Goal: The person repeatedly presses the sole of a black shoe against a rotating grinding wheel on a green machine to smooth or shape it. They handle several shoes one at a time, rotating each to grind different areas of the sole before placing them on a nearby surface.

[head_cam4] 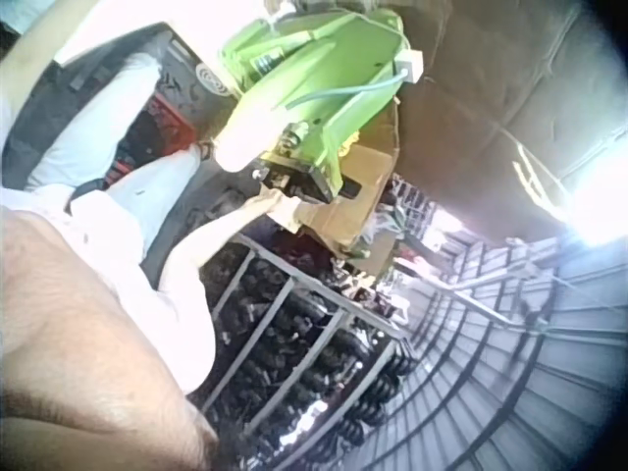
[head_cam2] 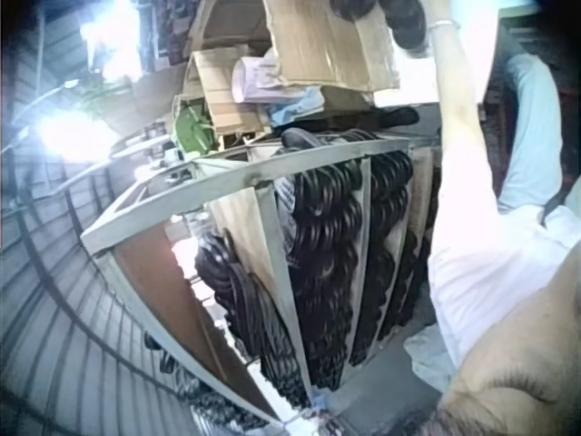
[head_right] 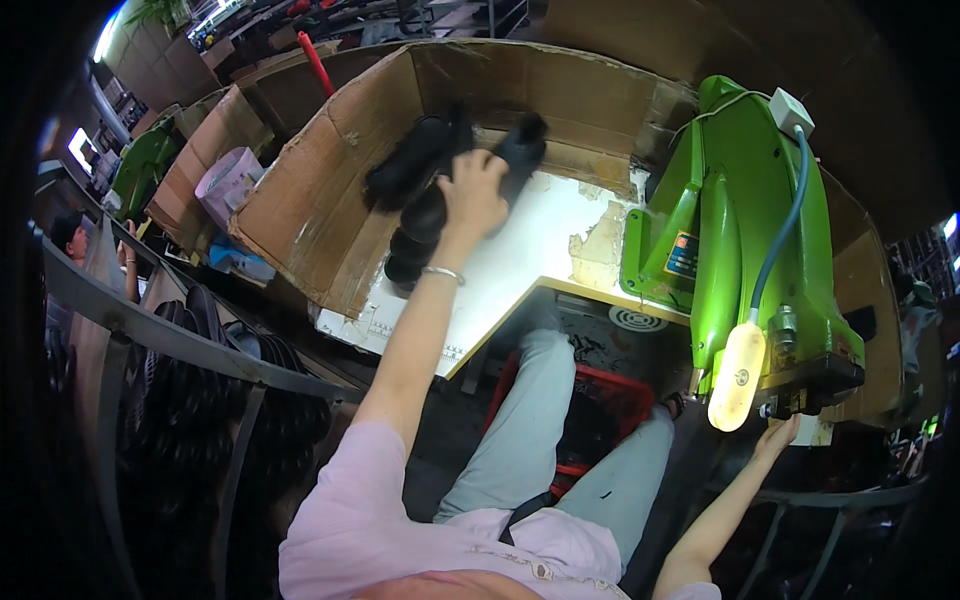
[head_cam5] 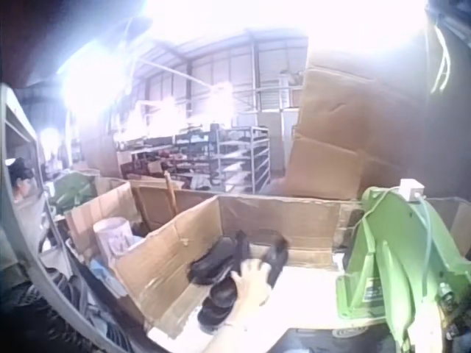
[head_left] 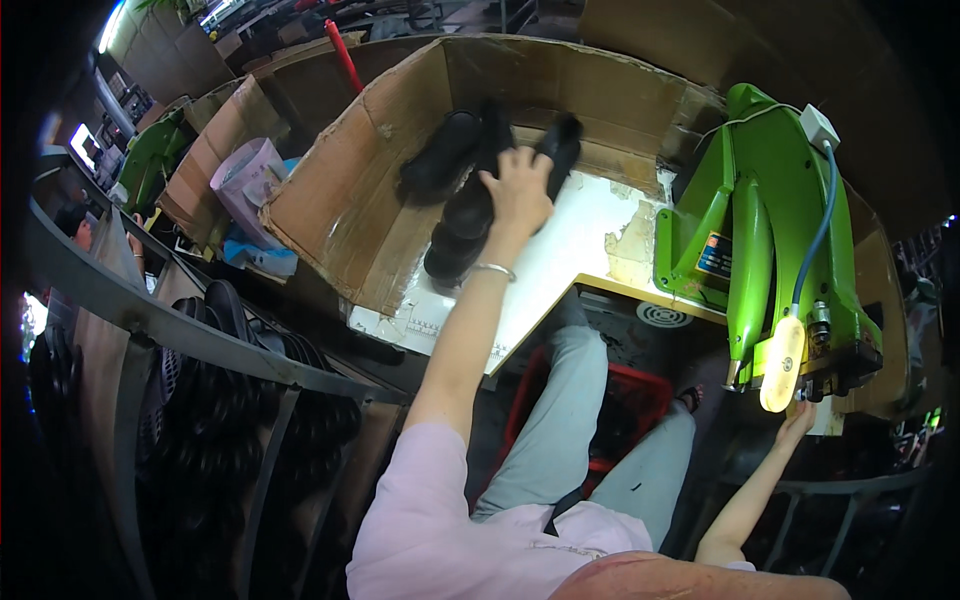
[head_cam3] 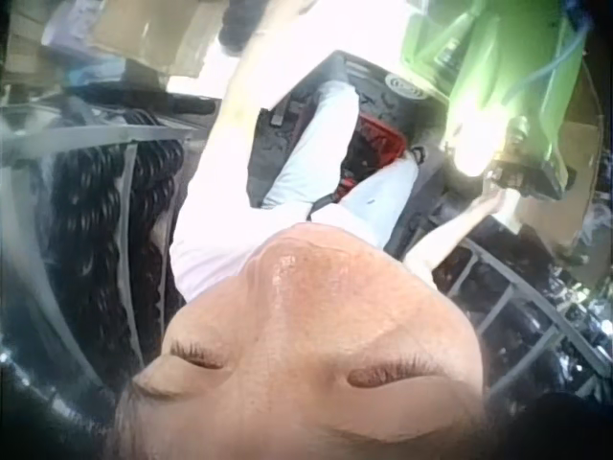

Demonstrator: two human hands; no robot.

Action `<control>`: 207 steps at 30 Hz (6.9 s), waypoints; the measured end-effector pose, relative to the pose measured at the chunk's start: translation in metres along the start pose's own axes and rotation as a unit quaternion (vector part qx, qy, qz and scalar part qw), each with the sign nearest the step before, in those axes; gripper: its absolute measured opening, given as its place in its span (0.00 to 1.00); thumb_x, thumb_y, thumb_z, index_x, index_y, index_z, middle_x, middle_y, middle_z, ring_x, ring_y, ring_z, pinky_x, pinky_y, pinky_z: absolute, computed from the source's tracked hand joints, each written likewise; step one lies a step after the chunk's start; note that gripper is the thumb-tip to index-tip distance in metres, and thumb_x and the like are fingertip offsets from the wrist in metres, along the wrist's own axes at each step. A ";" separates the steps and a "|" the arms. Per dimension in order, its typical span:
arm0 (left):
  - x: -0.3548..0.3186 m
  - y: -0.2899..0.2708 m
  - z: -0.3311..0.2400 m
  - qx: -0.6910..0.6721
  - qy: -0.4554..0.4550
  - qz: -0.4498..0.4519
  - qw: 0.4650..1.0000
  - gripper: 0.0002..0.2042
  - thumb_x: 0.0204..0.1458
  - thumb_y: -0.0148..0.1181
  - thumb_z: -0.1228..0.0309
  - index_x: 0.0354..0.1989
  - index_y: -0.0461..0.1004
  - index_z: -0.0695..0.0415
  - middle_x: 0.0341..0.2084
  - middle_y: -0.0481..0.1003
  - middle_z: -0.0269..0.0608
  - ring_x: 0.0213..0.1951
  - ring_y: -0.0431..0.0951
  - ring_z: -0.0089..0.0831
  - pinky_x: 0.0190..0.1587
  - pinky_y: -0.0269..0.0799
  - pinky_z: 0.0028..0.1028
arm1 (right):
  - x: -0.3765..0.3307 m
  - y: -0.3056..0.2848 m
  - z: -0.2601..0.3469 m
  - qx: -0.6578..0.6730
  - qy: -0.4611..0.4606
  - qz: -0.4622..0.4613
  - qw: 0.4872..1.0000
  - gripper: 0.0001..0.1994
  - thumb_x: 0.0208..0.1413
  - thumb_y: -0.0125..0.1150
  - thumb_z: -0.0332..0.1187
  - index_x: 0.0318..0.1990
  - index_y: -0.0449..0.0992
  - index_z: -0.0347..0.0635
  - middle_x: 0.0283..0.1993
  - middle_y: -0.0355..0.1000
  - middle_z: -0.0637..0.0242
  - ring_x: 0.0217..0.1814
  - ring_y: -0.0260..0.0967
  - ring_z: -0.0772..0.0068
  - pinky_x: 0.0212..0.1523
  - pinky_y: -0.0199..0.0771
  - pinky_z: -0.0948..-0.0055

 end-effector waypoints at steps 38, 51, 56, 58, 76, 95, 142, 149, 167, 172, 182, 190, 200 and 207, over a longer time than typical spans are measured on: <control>-0.274 -0.066 -0.144 -0.785 -0.164 0.211 0.559 0.32 0.47 0.68 0.54 0.54 0.68 0.65 0.54 0.70 0.50 0.60 0.67 0.41 0.64 0.57 0.37 | -0.289 0.121 0.039 -0.196 -0.146 0.318 0.916 0.16 0.36 0.64 0.13 0.36 0.77 0.37 0.39 0.76 0.62 0.43 0.74 0.65 0.45 0.73 0.71; -0.263 -0.012 -0.237 -0.669 -0.093 0.345 0.652 0.15 0.45 0.68 0.81 0.41 0.74 0.65 0.27 0.75 0.32 0.22 0.68 0.11 0.21 0.60 0.14 | -0.333 0.080 -0.008 0.073 0.385 0.393 0.832 0.19 0.48 0.65 0.20 0.49 0.71 0.35 0.37 0.76 0.61 0.37 0.77 0.68 0.37 0.79 0.71; -0.240 0.002 -0.249 -0.708 -0.142 0.321 0.612 0.11 0.45 0.67 0.82 0.37 0.75 0.65 0.27 0.75 0.33 0.24 0.71 0.15 0.25 0.64 0.15 | -0.352 0.103 -0.004 0.140 0.367 0.385 0.835 0.24 0.47 0.66 0.19 0.54 0.69 0.37 0.46 0.74 0.60 0.47 0.74 0.66 0.49 0.76 0.70; -0.242 0.012 -0.238 -0.728 -0.105 0.325 0.594 0.11 0.44 0.66 0.81 0.37 0.75 0.65 0.26 0.75 0.34 0.24 0.72 0.17 0.24 0.66 0.15 | -0.358 0.099 -0.011 0.189 0.374 0.391 0.820 0.24 0.48 0.66 0.19 0.54 0.69 0.37 0.47 0.74 0.60 0.46 0.74 0.66 0.50 0.76 0.70; -0.247 -0.006 -0.213 -0.769 -0.135 0.267 0.565 0.19 0.42 0.71 0.79 0.43 0.70 0.66 0.38 0.76 0.43 0.39 0.76 0.25 0.43 0.72 0.22 | -0.197 0.068 0.111 0.125 0.117 0.078 0.982 0.24 0.52 0.65 0.27 0.56 0.64 0.40 0.46 0.70 0.66 0.33 0.69 0.82 0.14 0.58 0.88; -0.240 -0.028 -0.215 -0.790 -0.162 0.168 0.567 0.22 0.39 0.70 0.83 0.45 0.71 0.66 0.37 0.76 0.39 0.38 0.75 0.21 0.41 0.72 0.21 | -0.163 0.113 0.132 0.071 0.071 0.119 0.988 0.26 0.48 0.69 0.27 0.55 0.68 0.36 0.55 0.62 0.63 0.32 0.66 0.87 0.10 0.58 0.91; -0.245 -0.023 -0.156 -0.751 -0.132 0.168 0.625 0.28 0.47 0.70 0.66 0.53 0.66 0.68 0.47 0.74 0.42 0.49 0.73 0.26 0.57 0.64 0.25 | -0.204 0.142 0.118 0.142 0.092 0.160 0.973 0.25 0.47 0.69 0.23 0.53 0.67 0.35 0.46 0.70 0.62 0.34 0.71 0.80 0.15 0.65 0.88; -0.268 -0.022 -0.129 -0.799 -0.231 0.228 0.506 0.21 0.49 0.68 0.67 0.47 0.68 0.64 0.35 0.75 0.40 0.37 0.76 0.27 0.47 0.73 0.26 | -0.218 0.166 0.114 0.129 0.110 0.190 0.967 0.26 0.43 0.69 0.19 0.53 0.68 0.33 0.45 0.72 0.62 0.35 0.71 0.80 0.14 0.60 0.89; -0.203 -0.023 -0.229 -0.267 0.343 0.037 0.900 0.11 0.45 0.71 0.69 0.37 0.79 0.53 0.22 0.72 0.37 0.24 0.73 0.30 0.29 0.70 0.27 | -0.211 0.160 0.128 0.090 0.080 0.206 0.971 0.22 0.47 0.73 0.27 0.45 0.66 0.35 0.38 0.72 0.65 0.31 0.68 0.85 0.23 0.65 0.87; -0.202 -0.029 -0.231 -0.337 0.228 0.115 0.906 0.07 0.46 0.70 0.70 0.33 0.80 0.52 0.21 0.70 0.36 0.23 0.72 0.29 0.27 0.68 0.26 | -0.214 0.168 0.127 0.127 0.141 0.199 0.961 0.21 0.46 0.73 0.26 0.44 0.66 0.35 0.38 0.73 0.65 0.29 0.68 0.85 0.16 0.61 0.89; -0.223 -0.030 -0.208 -0.470 -0.004 0.171 0.866 0.11 0.45 0.71 0.71 0.24 0.74 0.63 0.18 0.70 0.31 0.22 0.66 0.19 0.28 0.63 0.22 | -0.228 0.182 0.130 0.055 0.117 0.257 0.958 0.20 0.43 0.75 0.24 0.39 0.67 0.37 0.34 0.73 0.67 0.27 0.67 0.85 0.23 0.66 0.85; -0.246 -0.006 -0.199 -0.514 0.007 0.187 0.837 0.11 0.48 0.70 0.71 0.32 0.74 0.64 0.21 0.72 0.28 0.25 0.67 0.17 0.29 0.65 0.20 | -0.236 0.197 0.111 -0.004 -0.001 0.260 0.965 0.21 0.37 0.80 0.30 0.36 0.70 0.38 0.34 0.72 0.70 0.36 0.68 0.82 0.38 0.71 0.79; -0.208 -0.020 -0.246 -0.517 0.074 0.173 0.835 0.11 0.43 0.73 0.70 0.27 0.78 0.64 0.19 0.76 0.37 0.21 0.71 0.19 0.27 0.67 0.22 | -0.243 0.173 0.111 0.096 0.067 0.190 0.975 0.18 0.51 0.71 0.32 0.44 0.68 0.38 0.40 0.74 0.67 0.33 0.69 0.86 0.21 0.68 0.88; -0.233 -0.021 -0.226 -0.575 -0.059 0.187 0.794 0.08 0.45 0.71 0.76 0.29 0.78 0.64 0.21 0.76 0.32 0.25 0.70 0.17 0.29 0.66 0.19 | -0.248 0.188 0.119 0.048 0.106 0.264 0.957 0.17 0.49 0.71 0.27 0.44 0.70 0.36 0.36 0.72 0.69 0.31 0.68 0.84 0.26 0.67 0.85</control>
Point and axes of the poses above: each hand's wrist, its own x-axis towards the middle knuckle, its own y-axis out of the palm, z = x × y, the point moved 1 cm from there along x, towards the middle knuckle
